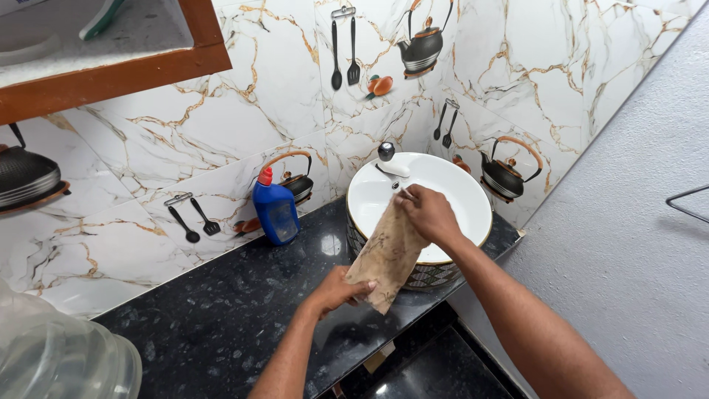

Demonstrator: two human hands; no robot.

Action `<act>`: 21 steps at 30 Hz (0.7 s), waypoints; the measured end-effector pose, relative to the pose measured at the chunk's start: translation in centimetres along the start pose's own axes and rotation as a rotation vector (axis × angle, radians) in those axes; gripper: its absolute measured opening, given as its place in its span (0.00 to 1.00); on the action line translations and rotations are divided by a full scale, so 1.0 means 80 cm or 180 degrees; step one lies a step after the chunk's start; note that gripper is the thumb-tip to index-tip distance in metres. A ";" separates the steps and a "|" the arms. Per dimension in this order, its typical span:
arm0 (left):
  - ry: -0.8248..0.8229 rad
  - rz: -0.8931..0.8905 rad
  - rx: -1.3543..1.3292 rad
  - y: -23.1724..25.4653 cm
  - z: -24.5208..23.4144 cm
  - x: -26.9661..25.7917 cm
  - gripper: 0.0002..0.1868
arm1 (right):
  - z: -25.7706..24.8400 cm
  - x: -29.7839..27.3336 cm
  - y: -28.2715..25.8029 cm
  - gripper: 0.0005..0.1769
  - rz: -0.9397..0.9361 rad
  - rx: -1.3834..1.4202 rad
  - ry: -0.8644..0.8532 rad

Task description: The person scrubs the interior of a white vessel sink with a blue brush under running water. They then use a cloth to wipe the sink's exterior and the surrounding countertop, finishing by drying the sink's rim.

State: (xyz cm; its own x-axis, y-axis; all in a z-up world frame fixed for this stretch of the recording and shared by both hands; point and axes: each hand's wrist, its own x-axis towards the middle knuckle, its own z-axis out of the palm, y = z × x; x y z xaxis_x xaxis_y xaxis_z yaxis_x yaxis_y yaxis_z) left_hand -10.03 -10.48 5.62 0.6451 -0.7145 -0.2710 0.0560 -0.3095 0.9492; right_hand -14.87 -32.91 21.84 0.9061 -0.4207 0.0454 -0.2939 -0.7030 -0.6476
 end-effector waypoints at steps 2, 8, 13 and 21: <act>0.0176 0.0016 -0.0765 -0.016 -0.004 0.001 0.26 | 0.003 0.008 0.011 0.18 0.0061 -0.0363 0.0271; 0.0533 0.0379 -0.2277 -0.018 0.002 0.001 0.25 | 0.045 0.009 0.019 0.17 -0.0141 0.0109 -0.0040; 0.0839 0.0013 -0.2929 0.020 0.015 -0.010 0.27 | 0.079 -0.025 -0.021 0.18 -0.0273 0.0662 -0.1084; 0.2633 0.0421 -0.0990 -0.054 0.004 0.062 0.20 | 0.092 0.014 0.085 0.24 0.0019 -0.0438 0.0105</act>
State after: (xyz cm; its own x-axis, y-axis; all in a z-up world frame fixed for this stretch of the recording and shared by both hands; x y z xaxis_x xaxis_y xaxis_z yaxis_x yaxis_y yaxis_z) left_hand -7.33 -12.89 0.10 0.9975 -0.0139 -0.0687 0.0689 0.0135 0.9975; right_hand -13.58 -33.94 11.91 0.8944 -0.4419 0.0683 -0.3402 -0.7715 -0.5376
